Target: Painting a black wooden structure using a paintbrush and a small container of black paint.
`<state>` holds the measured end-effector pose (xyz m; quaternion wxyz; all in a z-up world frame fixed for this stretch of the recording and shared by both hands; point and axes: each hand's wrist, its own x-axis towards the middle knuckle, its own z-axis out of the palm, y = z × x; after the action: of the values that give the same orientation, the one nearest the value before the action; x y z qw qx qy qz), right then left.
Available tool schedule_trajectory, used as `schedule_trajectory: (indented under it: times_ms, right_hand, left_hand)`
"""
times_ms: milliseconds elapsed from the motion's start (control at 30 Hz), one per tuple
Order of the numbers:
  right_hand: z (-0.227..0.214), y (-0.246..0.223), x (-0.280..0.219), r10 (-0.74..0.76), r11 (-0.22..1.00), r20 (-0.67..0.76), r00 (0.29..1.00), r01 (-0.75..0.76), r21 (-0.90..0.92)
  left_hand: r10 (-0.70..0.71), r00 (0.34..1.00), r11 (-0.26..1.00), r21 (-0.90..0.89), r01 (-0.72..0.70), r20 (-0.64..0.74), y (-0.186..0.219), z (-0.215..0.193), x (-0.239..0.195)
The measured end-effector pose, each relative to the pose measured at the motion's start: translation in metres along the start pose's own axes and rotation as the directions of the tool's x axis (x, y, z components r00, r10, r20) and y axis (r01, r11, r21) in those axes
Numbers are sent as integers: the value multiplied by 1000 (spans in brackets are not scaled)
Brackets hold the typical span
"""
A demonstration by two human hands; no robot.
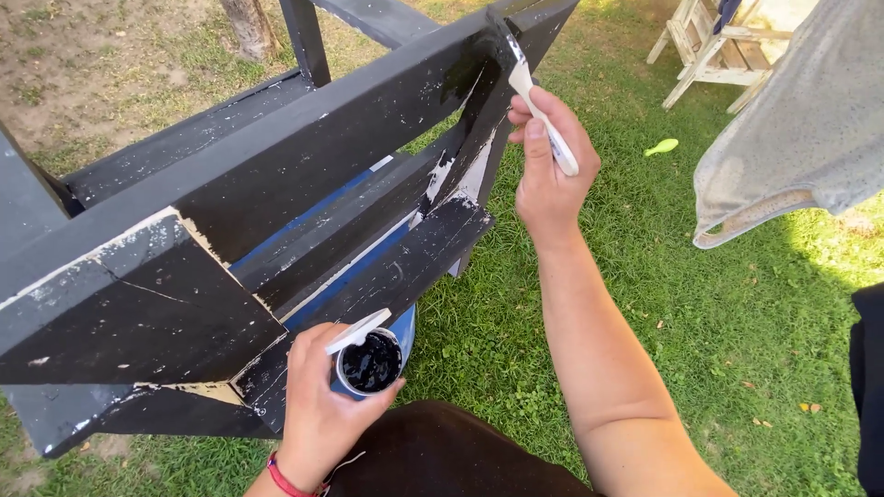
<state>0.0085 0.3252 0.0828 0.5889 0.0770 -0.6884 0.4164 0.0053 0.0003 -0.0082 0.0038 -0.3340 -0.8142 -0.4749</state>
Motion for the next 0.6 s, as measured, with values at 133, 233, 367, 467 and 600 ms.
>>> schedule_trajectory:
  times_ms: [133,233,367,467,600]
  right_hand:
    - [-9,3,23,-94,991,70,993,100,-94]
    - [-19,-5,39,-146,979,138,980,163,-120]
    - [-29,-13,36,-250,958,118,961,263,-110]
    - [-23,-6,23,-303,940,4,953,299,-162]
    - [4,18,-6,-304,879,0,953,280,-386]
  left_hand:
    - [8,1000,1000,6,-8,10,5,-1,0]
    - [27,1000,1000,12,-27,12,5,-1,3]
    - [29,1000,1000,8,-29,0,2,-1,1]
    - [33,999,999,2,-33,3,3,0,1]
    - [34,999,999,-4,-34,11,5,1,0]
